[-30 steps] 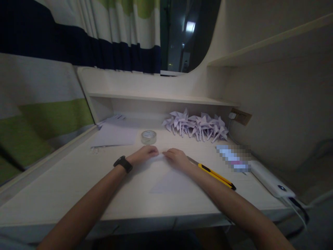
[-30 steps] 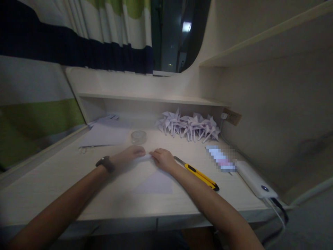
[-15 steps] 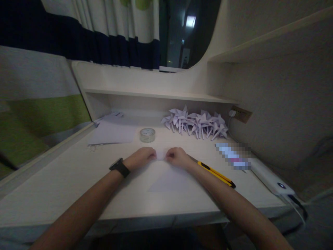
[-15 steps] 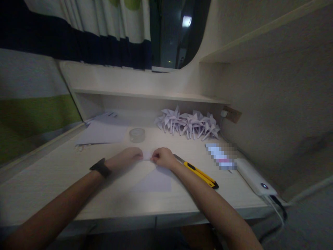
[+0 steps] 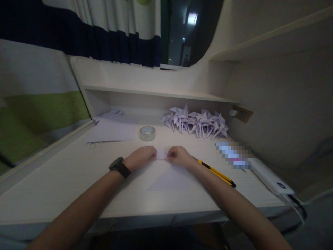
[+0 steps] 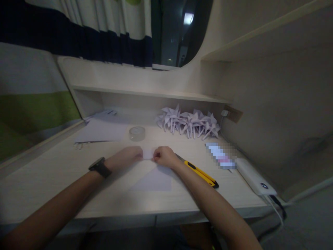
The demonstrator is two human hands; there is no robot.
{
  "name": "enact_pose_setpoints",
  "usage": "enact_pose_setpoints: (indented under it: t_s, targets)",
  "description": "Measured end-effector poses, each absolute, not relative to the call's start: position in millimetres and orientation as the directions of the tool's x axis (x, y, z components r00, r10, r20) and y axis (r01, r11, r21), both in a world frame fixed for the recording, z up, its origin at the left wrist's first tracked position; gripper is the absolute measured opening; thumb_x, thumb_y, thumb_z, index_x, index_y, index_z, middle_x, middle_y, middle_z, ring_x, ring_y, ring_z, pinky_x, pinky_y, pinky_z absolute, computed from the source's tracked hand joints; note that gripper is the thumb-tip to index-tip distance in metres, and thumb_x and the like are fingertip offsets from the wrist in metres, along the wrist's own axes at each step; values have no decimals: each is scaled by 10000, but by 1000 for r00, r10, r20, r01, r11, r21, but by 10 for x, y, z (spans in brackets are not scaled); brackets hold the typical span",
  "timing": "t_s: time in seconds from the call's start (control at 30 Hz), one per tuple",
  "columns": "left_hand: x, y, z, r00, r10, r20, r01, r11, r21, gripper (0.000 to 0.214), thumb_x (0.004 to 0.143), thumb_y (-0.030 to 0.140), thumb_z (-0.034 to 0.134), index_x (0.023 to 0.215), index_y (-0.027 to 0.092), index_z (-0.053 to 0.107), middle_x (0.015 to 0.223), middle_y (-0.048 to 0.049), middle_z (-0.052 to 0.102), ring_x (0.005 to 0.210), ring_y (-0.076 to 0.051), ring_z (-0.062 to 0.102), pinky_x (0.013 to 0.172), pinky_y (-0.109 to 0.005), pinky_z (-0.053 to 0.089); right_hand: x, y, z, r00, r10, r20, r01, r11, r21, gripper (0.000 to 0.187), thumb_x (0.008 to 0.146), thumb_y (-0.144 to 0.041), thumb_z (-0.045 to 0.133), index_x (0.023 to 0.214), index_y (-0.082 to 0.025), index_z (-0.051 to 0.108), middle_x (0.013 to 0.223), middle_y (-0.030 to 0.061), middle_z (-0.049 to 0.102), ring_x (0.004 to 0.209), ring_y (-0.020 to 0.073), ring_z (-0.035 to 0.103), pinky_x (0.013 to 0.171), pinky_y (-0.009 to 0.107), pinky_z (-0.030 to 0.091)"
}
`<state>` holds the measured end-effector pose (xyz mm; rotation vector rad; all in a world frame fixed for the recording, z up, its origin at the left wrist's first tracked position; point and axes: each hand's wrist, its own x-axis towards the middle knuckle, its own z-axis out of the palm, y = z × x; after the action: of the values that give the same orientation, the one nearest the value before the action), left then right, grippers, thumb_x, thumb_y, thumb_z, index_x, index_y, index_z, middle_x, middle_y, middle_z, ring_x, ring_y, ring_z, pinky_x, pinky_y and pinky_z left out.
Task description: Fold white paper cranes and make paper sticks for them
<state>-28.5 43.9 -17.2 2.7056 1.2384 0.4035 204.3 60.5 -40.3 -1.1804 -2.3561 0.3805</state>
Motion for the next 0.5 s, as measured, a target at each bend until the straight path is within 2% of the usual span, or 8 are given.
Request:
enact_pose_setpoints:
  t_s: [0.3, 0.5]
  targets:
    - [-268, 389, -123, 577, 791, 205, 740, -612, 280, 193, 890, 221, 440, 775, 160, 583, 788, -69, 636, 718, -188, 567, 638, -276, 359, 2091, 664, -380, -523, 815, 249, 675, 575, -462, 85, 784, -189, 618, 760, -143, 686, 717, 20, 671, 638, 118, 559, 589, 213, 349]
    - [-306, 523, -243, 598, 771, 221, 700, -636, 323, 202, 898, 241, 450, 767, 163, 581, 781, -59, 642, 727, -184, 570, 641, -264, 356, 2086, 667, -338, -497, 831, 249, 676, 551, -489, 78, 800, -187, 623, 769, -139, 675, 680, 6, 654, 617, 110, 529, 582, 209, 334]
